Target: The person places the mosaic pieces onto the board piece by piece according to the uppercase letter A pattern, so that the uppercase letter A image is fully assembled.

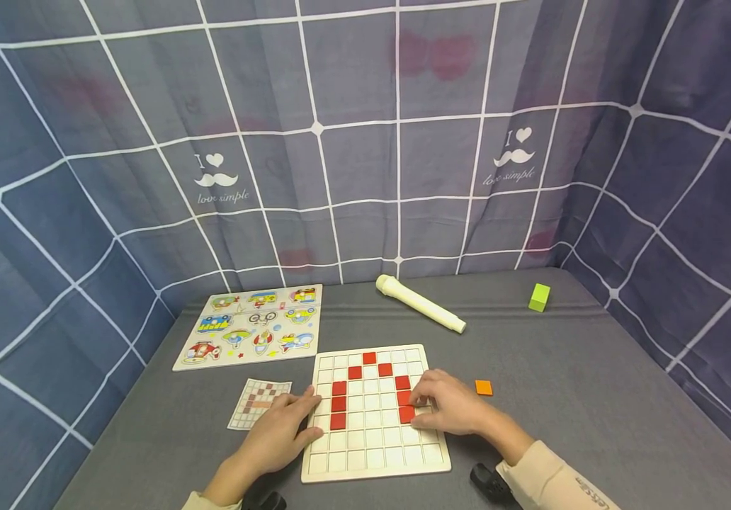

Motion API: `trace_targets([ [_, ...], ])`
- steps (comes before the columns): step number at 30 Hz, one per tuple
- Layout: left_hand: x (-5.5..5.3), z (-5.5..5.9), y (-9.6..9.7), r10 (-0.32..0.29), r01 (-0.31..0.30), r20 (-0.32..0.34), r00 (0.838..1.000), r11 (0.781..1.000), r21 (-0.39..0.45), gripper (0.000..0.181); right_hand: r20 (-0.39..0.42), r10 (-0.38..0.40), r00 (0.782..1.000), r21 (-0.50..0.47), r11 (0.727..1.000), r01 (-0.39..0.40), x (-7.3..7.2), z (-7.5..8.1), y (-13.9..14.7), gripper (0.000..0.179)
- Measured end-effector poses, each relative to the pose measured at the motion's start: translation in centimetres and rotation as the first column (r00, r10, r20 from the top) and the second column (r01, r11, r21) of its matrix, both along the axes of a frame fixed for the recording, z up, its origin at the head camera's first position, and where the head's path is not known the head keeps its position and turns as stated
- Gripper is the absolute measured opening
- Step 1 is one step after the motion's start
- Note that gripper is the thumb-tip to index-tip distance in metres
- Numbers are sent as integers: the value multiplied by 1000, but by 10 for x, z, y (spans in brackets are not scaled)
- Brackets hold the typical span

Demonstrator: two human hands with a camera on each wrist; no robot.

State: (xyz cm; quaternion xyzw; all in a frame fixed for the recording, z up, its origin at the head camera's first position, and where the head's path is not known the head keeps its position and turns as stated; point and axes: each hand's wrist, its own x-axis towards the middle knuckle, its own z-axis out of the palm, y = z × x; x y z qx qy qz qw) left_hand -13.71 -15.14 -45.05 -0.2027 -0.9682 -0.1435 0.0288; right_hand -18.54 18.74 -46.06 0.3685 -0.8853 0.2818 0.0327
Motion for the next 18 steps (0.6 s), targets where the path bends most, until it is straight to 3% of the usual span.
trace_targets([
  [18,0,0,0,2,-2,11,1000,1000,-3,54,-17,-2,1000,-12,1000,1,1,0,-3,17],
])
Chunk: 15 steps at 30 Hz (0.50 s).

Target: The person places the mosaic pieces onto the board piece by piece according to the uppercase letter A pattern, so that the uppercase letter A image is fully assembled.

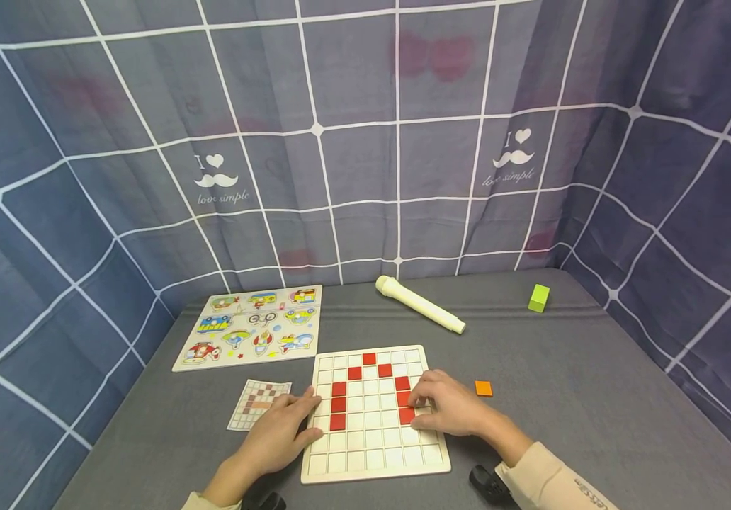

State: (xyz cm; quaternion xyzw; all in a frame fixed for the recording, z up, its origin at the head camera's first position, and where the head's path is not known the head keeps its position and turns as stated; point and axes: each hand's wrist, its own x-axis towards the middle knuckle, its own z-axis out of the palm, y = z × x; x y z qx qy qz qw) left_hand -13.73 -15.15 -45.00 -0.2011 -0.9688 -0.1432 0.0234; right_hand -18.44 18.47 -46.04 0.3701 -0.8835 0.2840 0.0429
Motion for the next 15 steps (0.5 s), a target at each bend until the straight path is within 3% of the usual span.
trace_targets([
  [15,-1,-1,-1,-1,0,9,1000,1000,9,55,21,-16,1000,9,1000,16,0,-2,0,14],
])
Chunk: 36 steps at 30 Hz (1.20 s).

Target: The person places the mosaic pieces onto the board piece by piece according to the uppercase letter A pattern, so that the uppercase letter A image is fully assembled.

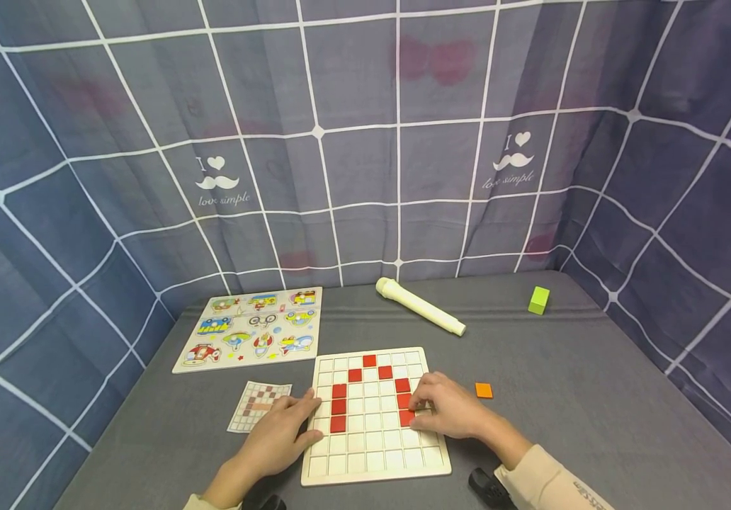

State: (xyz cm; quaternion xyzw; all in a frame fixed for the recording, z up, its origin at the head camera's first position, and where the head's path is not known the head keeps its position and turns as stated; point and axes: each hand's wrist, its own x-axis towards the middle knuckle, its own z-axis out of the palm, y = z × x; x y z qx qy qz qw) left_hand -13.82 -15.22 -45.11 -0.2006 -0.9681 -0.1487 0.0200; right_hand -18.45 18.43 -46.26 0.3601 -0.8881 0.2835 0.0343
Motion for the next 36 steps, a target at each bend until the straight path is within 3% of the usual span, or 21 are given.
trace_targets([
  [26,3,-1,2,3,-2,-22,1000,1000,31,53,-16,9,1000,-15,1000,-9,-1,-3,0,12],
  [31,2,0,3,6,-7,10,1000,999,37,53,-77,-11,997,-37,999,9,-5,-4,6,11],
  [36,0,1,3,8,-9,38,999,999,40,54,-160,-92,983,-76,994,81,-11,1,30,12],
])
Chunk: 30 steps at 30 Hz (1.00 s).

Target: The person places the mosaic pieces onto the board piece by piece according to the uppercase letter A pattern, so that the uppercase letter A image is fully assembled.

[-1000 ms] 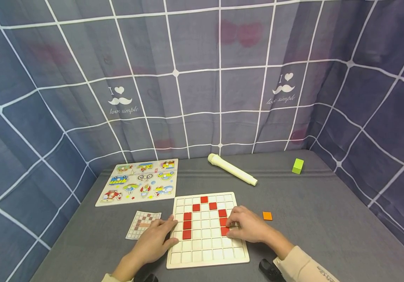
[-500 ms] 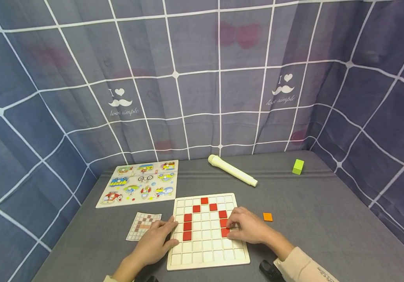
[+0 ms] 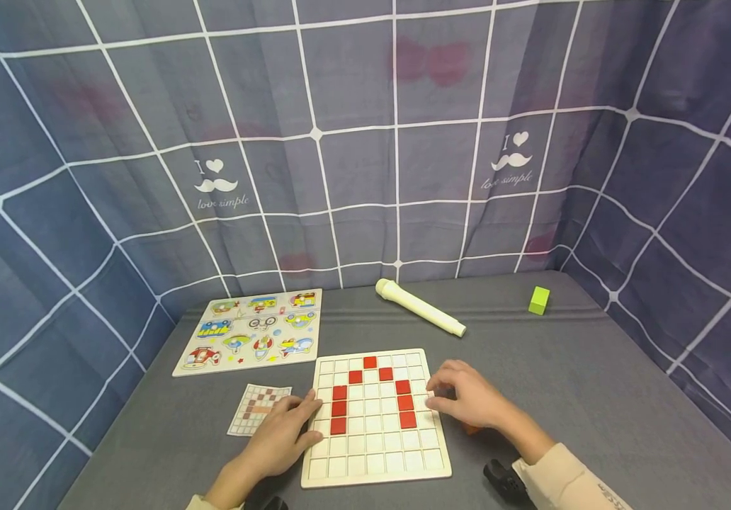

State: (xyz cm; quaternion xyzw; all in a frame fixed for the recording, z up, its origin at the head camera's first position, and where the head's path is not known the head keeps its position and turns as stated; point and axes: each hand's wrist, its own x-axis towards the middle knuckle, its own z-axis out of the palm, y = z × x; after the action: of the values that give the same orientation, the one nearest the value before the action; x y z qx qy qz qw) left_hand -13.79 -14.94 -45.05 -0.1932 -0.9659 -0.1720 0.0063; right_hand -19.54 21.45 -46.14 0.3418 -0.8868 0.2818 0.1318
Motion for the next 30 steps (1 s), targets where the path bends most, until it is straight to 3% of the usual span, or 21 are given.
trace_targets([
  [6,-1,2,1,-4,4,21,1000,1000,14,54,28,-135,990,-42,990,136,2,6,47,17],
  [10,-2,4,0,-9,9,32,999,1000,21,54,67,-214,975,-8,977,215,5,6,70,24],
  [19,-4,1,-2,-22,22,24,999,1000,17,55,195,-231,953,102,971,214,7,1,83,38],
  [30,-2,-2,-3,-13,13,11,1000,999,30,56,163,-261,951,109,963,246,8,-4,80,27],
])
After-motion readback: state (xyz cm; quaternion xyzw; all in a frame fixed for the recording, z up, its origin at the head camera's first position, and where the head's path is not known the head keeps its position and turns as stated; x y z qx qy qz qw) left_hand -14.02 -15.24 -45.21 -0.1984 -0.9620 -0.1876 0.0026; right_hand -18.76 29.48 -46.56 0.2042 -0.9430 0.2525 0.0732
